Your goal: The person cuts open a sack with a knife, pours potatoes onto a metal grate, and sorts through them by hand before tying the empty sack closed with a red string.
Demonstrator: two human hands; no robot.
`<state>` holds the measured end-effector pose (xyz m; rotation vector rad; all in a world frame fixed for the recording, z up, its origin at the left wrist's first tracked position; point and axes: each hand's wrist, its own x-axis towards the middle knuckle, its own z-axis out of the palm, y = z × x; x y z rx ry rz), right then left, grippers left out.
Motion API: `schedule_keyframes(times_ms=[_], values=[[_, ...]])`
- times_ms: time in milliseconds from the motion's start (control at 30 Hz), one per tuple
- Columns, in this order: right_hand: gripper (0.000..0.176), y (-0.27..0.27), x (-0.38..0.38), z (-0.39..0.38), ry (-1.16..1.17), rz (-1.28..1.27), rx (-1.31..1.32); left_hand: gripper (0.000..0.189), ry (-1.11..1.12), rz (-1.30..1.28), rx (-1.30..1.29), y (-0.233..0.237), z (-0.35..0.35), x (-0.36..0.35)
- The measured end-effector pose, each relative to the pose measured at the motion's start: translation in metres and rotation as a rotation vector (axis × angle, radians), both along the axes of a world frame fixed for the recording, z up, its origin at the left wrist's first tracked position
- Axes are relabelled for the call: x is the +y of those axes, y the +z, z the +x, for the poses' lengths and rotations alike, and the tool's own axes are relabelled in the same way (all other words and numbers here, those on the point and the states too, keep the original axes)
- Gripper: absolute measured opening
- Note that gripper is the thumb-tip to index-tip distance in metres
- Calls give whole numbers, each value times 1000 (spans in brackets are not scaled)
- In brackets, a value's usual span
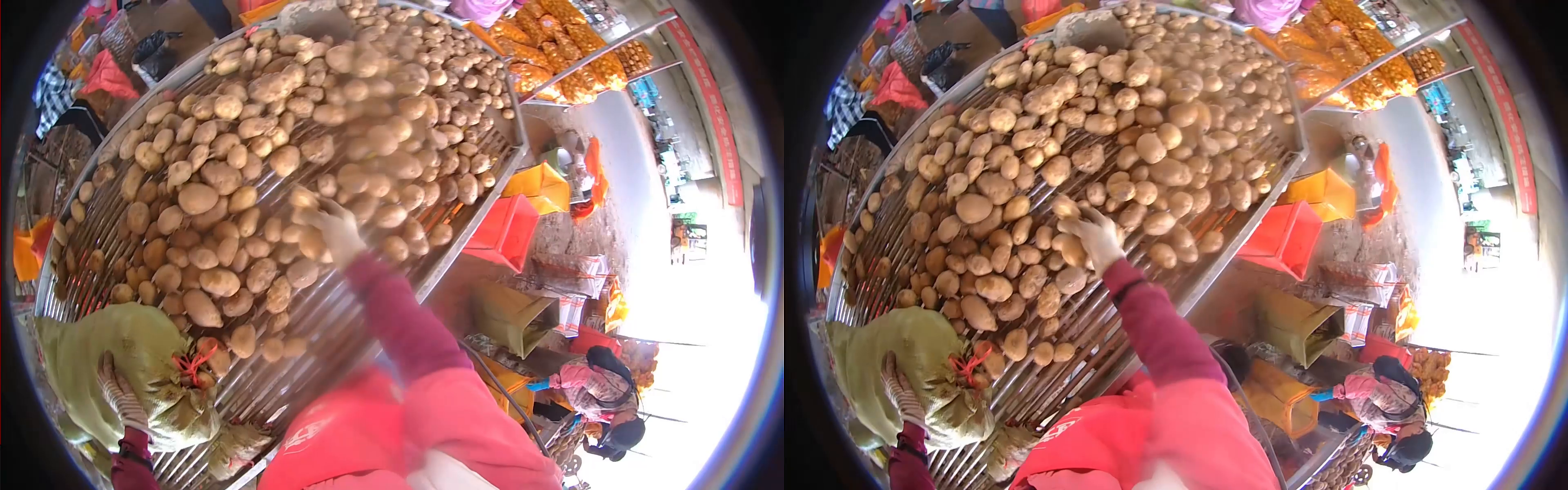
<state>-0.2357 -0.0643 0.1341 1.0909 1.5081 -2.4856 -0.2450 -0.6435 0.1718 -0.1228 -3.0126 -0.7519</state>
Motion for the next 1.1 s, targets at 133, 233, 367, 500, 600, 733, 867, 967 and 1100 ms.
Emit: schedule_keyframes(times_ms=[133,233,367,500,600,733,867,967,1100], values=[[36,-29,87,106,-110,810,-50,48,71,297,1,-65,2,-60],[26,-1,143,175,-552,543,-105,43,737,1175,-129,-26,-10,-15],[25,12,149,235,-795,522,9,41,324,178,-7,-40,0,-34],[25,-31,117,287,-354,845,-312,42,136,-298,84,-51,2,-54],[26,-78,63,310,-252,672,-327,45,41,-518,157,-61,-2,-69],[29,-79,22,297,-251,555,-288,43,5,-540,172,-64,-11,-72],[29,-40,32,295,-292,788,-351,39,23,-383,91,-43,-15,-42],[30,-50,99,308,-1179,144,-23,39,11,-341,36,-35,-18,-33],[32,-66,297,358,-1075,370,-175,40,-11,-281,72,-20,-7,-9]])
